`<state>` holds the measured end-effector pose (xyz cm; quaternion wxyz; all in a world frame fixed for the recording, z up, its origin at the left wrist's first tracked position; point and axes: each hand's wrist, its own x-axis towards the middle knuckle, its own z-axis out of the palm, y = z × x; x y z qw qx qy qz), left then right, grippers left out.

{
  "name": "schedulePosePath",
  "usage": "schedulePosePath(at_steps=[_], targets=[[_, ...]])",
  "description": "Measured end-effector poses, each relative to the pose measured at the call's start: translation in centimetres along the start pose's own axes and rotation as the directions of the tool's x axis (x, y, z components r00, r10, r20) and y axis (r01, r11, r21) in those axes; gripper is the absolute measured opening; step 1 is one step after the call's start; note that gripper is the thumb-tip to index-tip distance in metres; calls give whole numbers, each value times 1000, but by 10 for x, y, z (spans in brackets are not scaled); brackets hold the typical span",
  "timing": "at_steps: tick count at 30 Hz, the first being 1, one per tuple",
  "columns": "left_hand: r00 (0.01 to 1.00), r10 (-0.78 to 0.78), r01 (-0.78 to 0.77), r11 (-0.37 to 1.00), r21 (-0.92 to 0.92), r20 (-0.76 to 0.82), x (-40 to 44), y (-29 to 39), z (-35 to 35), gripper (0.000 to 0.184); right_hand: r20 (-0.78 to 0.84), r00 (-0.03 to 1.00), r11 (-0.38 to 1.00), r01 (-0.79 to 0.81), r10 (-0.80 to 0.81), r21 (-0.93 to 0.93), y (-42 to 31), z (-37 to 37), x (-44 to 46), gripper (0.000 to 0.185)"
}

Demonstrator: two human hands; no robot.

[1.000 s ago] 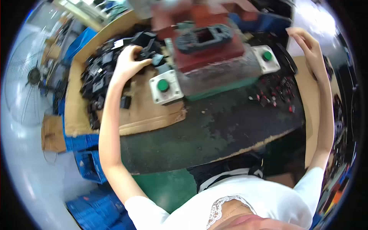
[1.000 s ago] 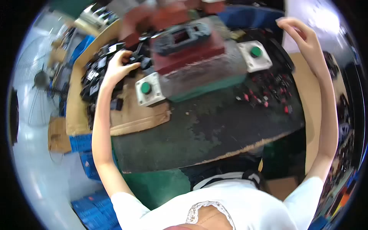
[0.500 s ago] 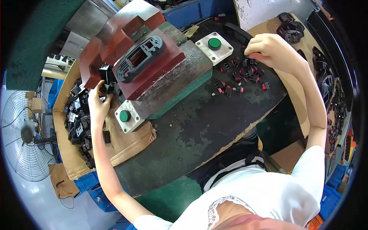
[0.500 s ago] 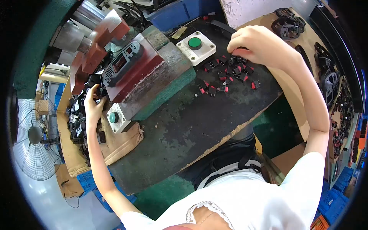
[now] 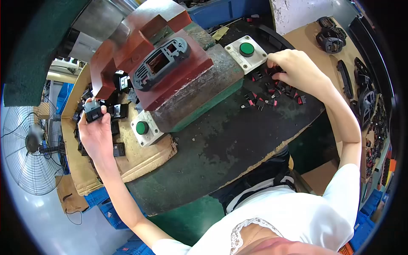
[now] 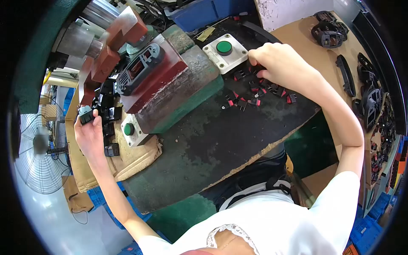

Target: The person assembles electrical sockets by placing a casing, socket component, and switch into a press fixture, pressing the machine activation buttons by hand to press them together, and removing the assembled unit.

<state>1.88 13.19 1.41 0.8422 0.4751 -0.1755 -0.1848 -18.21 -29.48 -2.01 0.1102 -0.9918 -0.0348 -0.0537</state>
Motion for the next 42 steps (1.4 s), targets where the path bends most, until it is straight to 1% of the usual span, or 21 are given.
schedulePosePath(at_steps=[6, 9, 11, 13, 15, 20, 21, 23, 25, 26, 28, 29, 31, 32, 33, 34, 35, 37, 39, 40, 42], targets=[[998, -66, 67, 983, -172, 9, -7, 0, 29, 39, -58, 997, 999, 45, -46, -14, -1, -7, -3, 24], [996, -35, 28, 995, -91, -80, -19, -3, 43, 38, 9, 999, 965, -52, 51, 259, -4, -24, -5, 21], [975, 90, -24, 952, 306, -202, -27, -6, 49, 44, -23, 997, 830, -46, 71, 556, -4, -31, -4, 22], [992, 51, 1, 903, 429, -111, -31, 1, 65, 52, 1, 998, 795, -50, 62, 605, 3, -34, -3, 24], [998, 21, 28, 649, 760, -55, -39, 2, 82, 56, -119, 993, 685, 72, 22, 725, 6, -32, 1, 22], [972, 144, -234, 557, 797, 184, -31, -18, 76, 62, -269, 962, 700, 224, -47, 678, 2, -32, 28, 4], [972, 179, -220, 437, 872, 155, -27, -21, 65, 57, -329, 939, 688, 304, -100, 659, -1, -31, 36, 5], [973, 162, -227, 525, 820, 166, -10, -26, 83, 47, -332, 942, 653, 274, -36, 706, -14, -32, 50, 7], [979, 156, -183, 378, 908, 133, 0, -28, 79, 38, -446, 883, 659, 422, -145, 623, -17, -27, 72, 7], [966, 183, -244, 409, 879, 182, 8, -37, 71, 34, -735, 556, 171, 827, -389, 536, -16, -6, 119, 11], [976, 153, -212, 466, 859, 158, 13, -40, 74, 32, -922, 130, -408, 868, -364, 283, -31, 10, 166, 11], [979, 133, -200, 549, 811, 152, 15, -41, 80, 31, -845, 439, -109, 865, -306, 489, -31, 7, 154, 10], [974, 162, -223, 616, 756, 156, 22, -48, 90, 30, -406, 910, 420, 403, -87, 813, -47, -12, 125, 8], [952, 203, -305, 634, 711, 228, 26, -53, 95, 29, -663, 669, 68, 719, -336, 691, -36, 13, 160, 9], [922, 247, -386, 646, 659, 298, 29, -54, 98, 29, -522, 830, 236, 557, -196, 797, -44, 3, 142, 11], [972, 142, -234, 531, 814, 187, 27, -50, 104, 31, -347, 937, 348, 340, -44, 874, -53, -8, 124, 13], [972, 145, -235, 531, 814, 186, 28, -51, 105, 31, -347, 937, 349, 341, -47, 873, -54, -7, 126, 13], [869, 252, -466, 127, 876, 426, 33, -54, 109, 33, -336, 940, 311, 337, -57, 889, -57, -3, 131, 15], [813, 292, -552, 112, 826, 504, 41, -61, 105, 35, -369, 927, 321, 368, -59, 873, -57, 4, 147, 15], [803, 298, -556, 64, 829, 516, 43, -62, 104, 35, -649, 698, 75, 697, -303, 713, -56, 14, 172, 17], [794, 303, -557, 14, 831, 527, 45, -61, 103, 35, -845, 327, -243, 858, -423, 453, -49, 20, 175, 18]])
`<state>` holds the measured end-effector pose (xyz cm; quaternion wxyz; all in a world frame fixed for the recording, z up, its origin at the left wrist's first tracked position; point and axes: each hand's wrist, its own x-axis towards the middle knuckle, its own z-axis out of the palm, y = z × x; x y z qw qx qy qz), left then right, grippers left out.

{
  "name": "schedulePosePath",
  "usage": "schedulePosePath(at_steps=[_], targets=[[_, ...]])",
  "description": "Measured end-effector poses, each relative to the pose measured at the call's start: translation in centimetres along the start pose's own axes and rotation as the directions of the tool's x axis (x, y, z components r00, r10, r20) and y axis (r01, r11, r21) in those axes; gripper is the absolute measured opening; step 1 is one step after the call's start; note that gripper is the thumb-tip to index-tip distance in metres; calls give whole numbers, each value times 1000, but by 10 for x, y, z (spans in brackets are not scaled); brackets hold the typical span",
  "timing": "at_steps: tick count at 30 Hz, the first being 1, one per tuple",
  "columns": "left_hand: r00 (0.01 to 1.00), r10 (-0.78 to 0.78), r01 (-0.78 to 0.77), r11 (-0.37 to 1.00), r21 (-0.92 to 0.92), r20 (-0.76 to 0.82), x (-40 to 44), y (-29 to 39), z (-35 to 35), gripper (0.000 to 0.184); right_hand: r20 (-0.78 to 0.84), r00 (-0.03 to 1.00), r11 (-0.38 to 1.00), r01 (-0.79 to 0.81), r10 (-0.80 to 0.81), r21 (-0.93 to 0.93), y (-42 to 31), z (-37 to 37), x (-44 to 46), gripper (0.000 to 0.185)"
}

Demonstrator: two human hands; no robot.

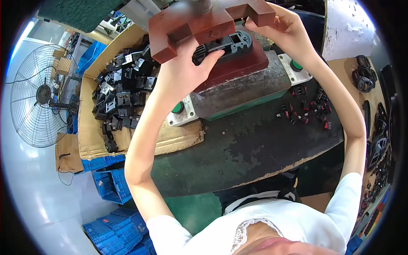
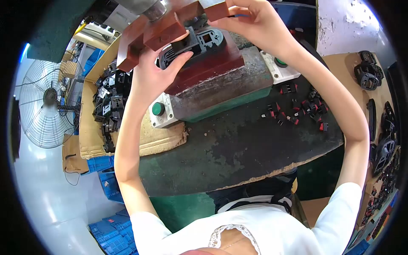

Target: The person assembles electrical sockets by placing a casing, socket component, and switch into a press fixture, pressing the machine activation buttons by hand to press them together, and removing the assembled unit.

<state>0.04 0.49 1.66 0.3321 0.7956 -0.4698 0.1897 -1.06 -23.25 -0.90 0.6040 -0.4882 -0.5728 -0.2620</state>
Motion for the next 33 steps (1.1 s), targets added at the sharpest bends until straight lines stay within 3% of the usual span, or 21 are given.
schedulePosePath(at_steps=[1, 2, 9, 12, 15, 18, 20, 24, 27, 29, 33], targets=[[998, -9, 8, 1000, 6, 57, 1, 0, -2, 35, -177, 911, 908, -398, 374, -131, -27, 15, 11, 19], [993, -17, 16, 1000, 12, 113, 2, 0, -4, 35, -381, 662, 651, -738, 646, -178, -43, 24, 17, 20], [988, -12, 3, 998, 61, 156, -3, 2, -5, 31, -388, 573, 584, -805, 722, -105, -45, 30, 24, 22], [993, 40, -32, 997, -71, 115, 0, -2, -6, 27, -380, 544, 555, -827, 748, -89, -44, 31, 25, 25], [987, -95, 107, 990, -87, 132, -1, 9, -10, 30, -446, 632, 628, -757, 633, -181, -34, 29, 13, 16], [978, -151, 165, 982, -93, 143, -3, 6, -10, 32, -470, 628, 537, -777, 620, -329, -28, 17, -4, 11], [983, -112, 128, 986, -108, 142, -6, 4, -9, 30, -394, 695, 504, -713, 602, -487, -28, 16, -6, 18], [992, -12, 11, 1000, 8, 128, -6, -1, -9, 27, -402, 622, 475, -778, 672, -411, -31, 14, -7, 20], [985, 11, -10, 1000, -7, 172, -3, -2, -11, 25, -378, 679, 524, -730, 630, -438, -30, 20, -2, 19], [987, 46, -31, 995, -99, 154, -4, -4, -13, 28, -404, 601, 456, -794, 690, -402, -33, 24, 4, 19], [995, 19, -8, 994, -112, 95, -21, -5, -32, 34, -378, 586, 449, -803, 717, -392, -36, 21, 9, 18]])
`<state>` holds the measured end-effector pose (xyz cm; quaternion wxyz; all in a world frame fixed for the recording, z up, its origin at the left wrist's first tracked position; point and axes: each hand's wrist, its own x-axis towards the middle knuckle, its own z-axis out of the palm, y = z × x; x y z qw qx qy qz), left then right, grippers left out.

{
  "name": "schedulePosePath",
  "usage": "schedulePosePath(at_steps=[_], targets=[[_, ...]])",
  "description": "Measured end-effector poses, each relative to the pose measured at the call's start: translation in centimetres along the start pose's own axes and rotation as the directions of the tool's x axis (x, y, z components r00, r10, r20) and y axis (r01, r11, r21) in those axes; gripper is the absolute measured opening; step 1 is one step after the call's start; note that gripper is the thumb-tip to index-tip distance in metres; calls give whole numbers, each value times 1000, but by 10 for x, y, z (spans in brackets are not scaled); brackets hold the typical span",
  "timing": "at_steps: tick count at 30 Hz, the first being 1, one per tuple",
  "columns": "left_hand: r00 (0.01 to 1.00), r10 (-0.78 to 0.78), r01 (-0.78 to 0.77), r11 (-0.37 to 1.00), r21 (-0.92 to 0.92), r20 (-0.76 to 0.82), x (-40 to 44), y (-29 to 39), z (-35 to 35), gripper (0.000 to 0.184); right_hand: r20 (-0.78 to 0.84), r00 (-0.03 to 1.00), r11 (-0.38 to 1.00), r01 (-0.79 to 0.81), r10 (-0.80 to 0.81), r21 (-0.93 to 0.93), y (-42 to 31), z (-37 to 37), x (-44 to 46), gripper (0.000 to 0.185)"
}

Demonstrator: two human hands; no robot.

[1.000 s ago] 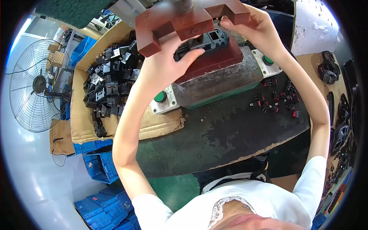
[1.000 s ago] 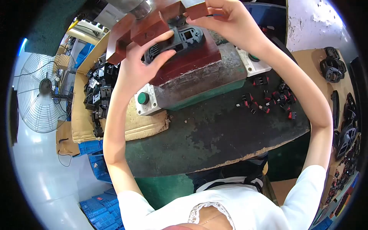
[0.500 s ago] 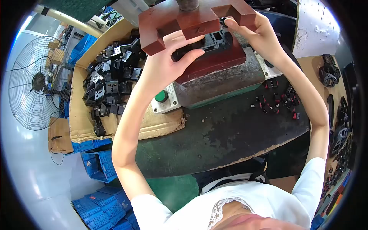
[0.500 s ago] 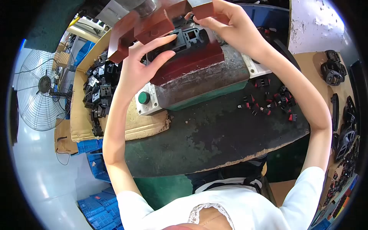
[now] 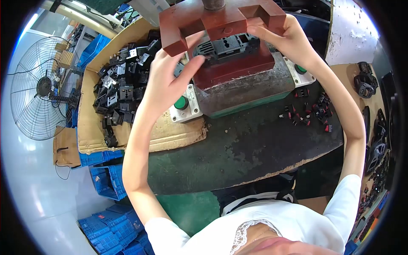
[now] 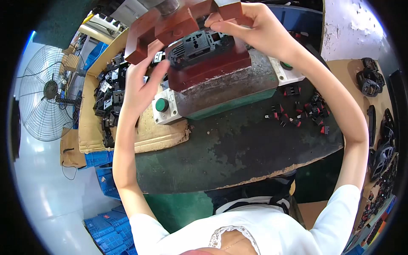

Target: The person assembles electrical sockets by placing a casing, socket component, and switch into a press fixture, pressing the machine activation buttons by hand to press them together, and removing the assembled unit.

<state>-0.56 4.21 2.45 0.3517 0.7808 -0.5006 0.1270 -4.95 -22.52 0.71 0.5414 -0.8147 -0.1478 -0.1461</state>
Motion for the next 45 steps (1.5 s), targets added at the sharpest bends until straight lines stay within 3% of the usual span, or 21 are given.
schedulePosePath(at_steps=[2, 3, 5, 9, 11, 12, 14, 15, 17, 20, 21, 23, 27, 29, 36, 38, 39, 42, 44, 45], targets=[[991, -50, 66, 990, 127, -124, -20, 5, -14, 38, 60, 993, 990, 111, -106, -82, -5, -1, -1, 18], [985, -102, 116, 988, 97, -140, -31, 9, -18, 38, 56, 993, 990, 111, -107, -83, -1, -2, 2, 18], [965, -224, 235, 969, 74, -137, -56, 16, -24, 37, 77, 924, 887, 381, -374, -260, 11, -4, 6, 34], [974, -217, 225, 961, 161, -65, -85, 20, -20, 27, 105, 937, 909, 349, -334, -226, -4, -6, 10, 53], [971, -236, 240, 958, 159, -43, -92, 20, -11, 24, 173, 969, 966, 205, -177, -158, -9, -9, 12, 68], [971, -236, 240, 958, 157, -44, -93, 21, -8, 24, 174, 969, 966, 205, -177, -159, -10, -8, 13, 68], [962, -263, 272, 947, 169, -74, -95, 23, -2, 23, 185, 926, 910, 362, -328, -202, -11, -6, 15, 47], [963, -257, 268, 948, 173, -86, -97, 22, 0, 22, 187, 927, 910, 361, -326, -206, -9, -8, 14, 47], [966, -241, 253, 951, 177, -90, -98, 20, 0, 22, 248, 937, 861, 328, -246, -389, -2, -12, 12, 21], [972, -214, 230, 954, 193, -98, -99, 18, 0, 22, 175, 965, 909, 243, -194, -337, -9, -5, 9, 13], [974, -203, 219, 955, 198, -101, -100, 18, 1, 22, 175, 966, 910, 242, -192, -337, -9, -4, 10, 13], [973, -210, 226, 954, 196, -101, -100, 18, 1, 22, 180, 922, 841, 387, -343, -378, -10, -4, 11, 12], [976, -193, 211, 956, 206, -101, -100, 18, 1, 22, 152, 943, 850, 334, -297, -408, -14, -5, 9, 12], [975, -194, 212, 956, 204, -104, -100, 18, 1, 22, 231, 950, 878, 289, -212, -381, -10, -10, 9, 13], [986, -136, 158, 950, 268, -97, -102, 17, 2, 25, 259, 921, 863, 369, -290, -346, -8, -14, 7, 13], [988, -131, 148, 947, 286, -78, -103, 17, 1, 26, 117, 982, 974, 165, -148, -152, -7, -27, 0, 13], [990, -125, 138, 942, 306, -61, -104, 17, 1, 28, 152, 953, 929, 290, -260, -228, -1, -42, -3, 11], [988, -149, 152, 937, 314, -35, -102, 19, -1, 28, 341, 938, 823, 236, -54, -517, -12, -72, -32, 6], [989, -146, 146, 937, 316, -23, -99, 19, -3, 28, 288, 957, 853, 118, 40, -509, -7, -72, -60, 10], [989, -144, 140, 937, 319, -11, -97, 20, -4, 27, 270, 963, 849, 146, -4, -508, -3, -72, -69, 15]])
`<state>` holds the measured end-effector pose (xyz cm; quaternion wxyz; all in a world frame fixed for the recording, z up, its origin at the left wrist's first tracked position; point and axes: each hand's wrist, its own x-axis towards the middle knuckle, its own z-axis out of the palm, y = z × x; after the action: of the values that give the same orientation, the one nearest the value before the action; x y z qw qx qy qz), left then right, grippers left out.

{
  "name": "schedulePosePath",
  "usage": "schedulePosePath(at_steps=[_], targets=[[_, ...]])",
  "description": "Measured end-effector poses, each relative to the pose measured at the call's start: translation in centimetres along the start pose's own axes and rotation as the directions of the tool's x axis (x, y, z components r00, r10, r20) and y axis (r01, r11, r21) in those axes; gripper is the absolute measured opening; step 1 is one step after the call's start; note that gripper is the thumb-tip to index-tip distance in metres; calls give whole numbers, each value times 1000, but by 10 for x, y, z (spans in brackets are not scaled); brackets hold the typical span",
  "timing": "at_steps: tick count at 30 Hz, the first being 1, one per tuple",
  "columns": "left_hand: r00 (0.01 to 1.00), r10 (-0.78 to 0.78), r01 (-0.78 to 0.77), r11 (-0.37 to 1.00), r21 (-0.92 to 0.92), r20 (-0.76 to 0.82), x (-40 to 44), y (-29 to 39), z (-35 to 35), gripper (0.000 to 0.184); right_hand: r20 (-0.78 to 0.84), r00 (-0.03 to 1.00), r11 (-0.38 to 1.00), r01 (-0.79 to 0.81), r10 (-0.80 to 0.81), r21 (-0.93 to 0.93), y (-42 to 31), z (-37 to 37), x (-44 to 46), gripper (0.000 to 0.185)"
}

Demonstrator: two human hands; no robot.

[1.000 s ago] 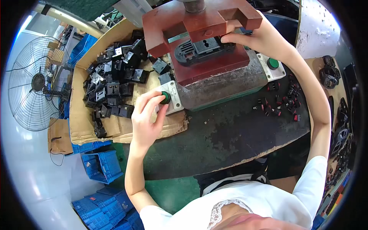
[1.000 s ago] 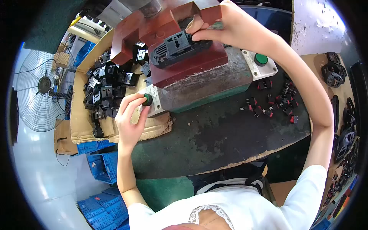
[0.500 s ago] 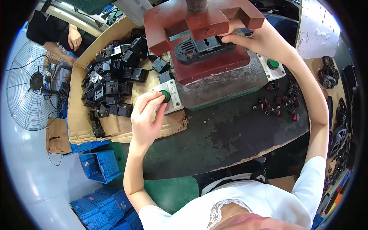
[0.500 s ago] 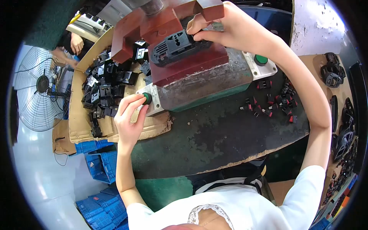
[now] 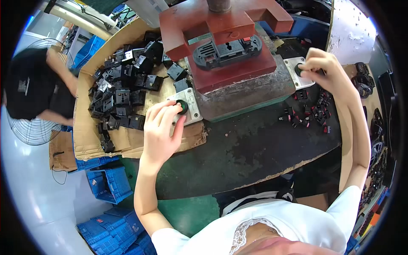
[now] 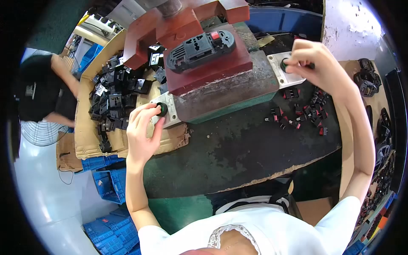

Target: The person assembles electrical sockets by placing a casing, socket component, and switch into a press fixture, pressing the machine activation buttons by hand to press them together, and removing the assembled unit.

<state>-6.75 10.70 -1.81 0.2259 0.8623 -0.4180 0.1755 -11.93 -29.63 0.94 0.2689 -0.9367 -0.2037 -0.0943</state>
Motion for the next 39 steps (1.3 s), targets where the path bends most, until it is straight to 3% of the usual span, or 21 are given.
schedulePosePath(at_steps=[3, 7, 9, 13, 16, 18, 19, 21, 25, 27, 28, 31, 33, 35, 37, 38, 39], targets=[[999, 11, -12, 1000, 21, 40, 7, 5, -4, 23, -133, 991, 990, 7, -26, -142, -12, 12, -10, 19], [997, 10, -12, 1000, 26, 83, 12, 5, -9, 19, -110, 993, 973, 4, -30, -231, -12, 9, -9, 19], [996, 17, -20, 999, 39, 86, 12, 6, -10, 17, -42, 992, 965, -122, 116, -232, -10, 7, -10, 18], [996, 17, -19, 1000, 25, 89, 13, 6, -11, 15, -25, 990, 965, -142, 140, -220, -12, 6, -9, 19], [997, 21, -23, 1000, 18, 77, 13, 6, -9, 15, -43, 996, 970, -82, 74, -227, -15, 6, -6, 19], [998, 23, -24, 1000, 11, 59, 11, 3, -7, 15, -116, 989, 943, 53, -96, -328, -16, 9, -4, 20], [998, 23, -24, 1000, 11, 60, 10, 0, -5, 15, -116, 989, 944, 52, -95, -327, -14, 8, -5, 20], [1000, 3, -4, 998, -68, -9, 10, -6, 1, 16, -8, 1000, 936, 6, -9, -351, -11, 5, -7, 26], [992, -123, 122, 961, -246, 12, 22, -10, 5, 21, -77, 992, 959, -118, 102, -256, -17, 11, -7, 40], [974, -188, 119, 903, -413, -128, 41, -7, 14, 30, -104, 990, 952, -122, 97, -280, -18, 13, -8, 53], [974, -187, 119, 903, -412, -130, 50, -7, 16, 30, -104, 990, 952, -121, 95, -280, -18, 13, -8, 53], [990, -89, 37, 908, -417, -105, 83, -11, 20, 40, -100, 990, 955, -124, 100, -270, -13, 14, -11, 53], [991, 17, 39, 912, -408, 132, 101, -14, 22, 48, -102, 991, 949, -114, 87, -294, -9, 16, -13, 50], [991, -57, 96, 926, -364, 118, 107, -9, 30, 54, -104, 991, 950, -115, 88, -291, -11, 16, -13, 50], [971, -229, 234, 839, -491, 72, 110, 3, 29, 55, -104, 991, 951, -115, 89, -287, -12, 15, -13, 50], [956, -285, 266, 730, -630, 72, 110, 4, 30, 55, -108, 990, 951, -118, 91, -285, -11, 15, -13, 50], [955, -287, 267, 731, -628, 72, 109, 3, 31, 55, -112, 989, 952, -121, 93, -281, -11, 16, -13, 50]])
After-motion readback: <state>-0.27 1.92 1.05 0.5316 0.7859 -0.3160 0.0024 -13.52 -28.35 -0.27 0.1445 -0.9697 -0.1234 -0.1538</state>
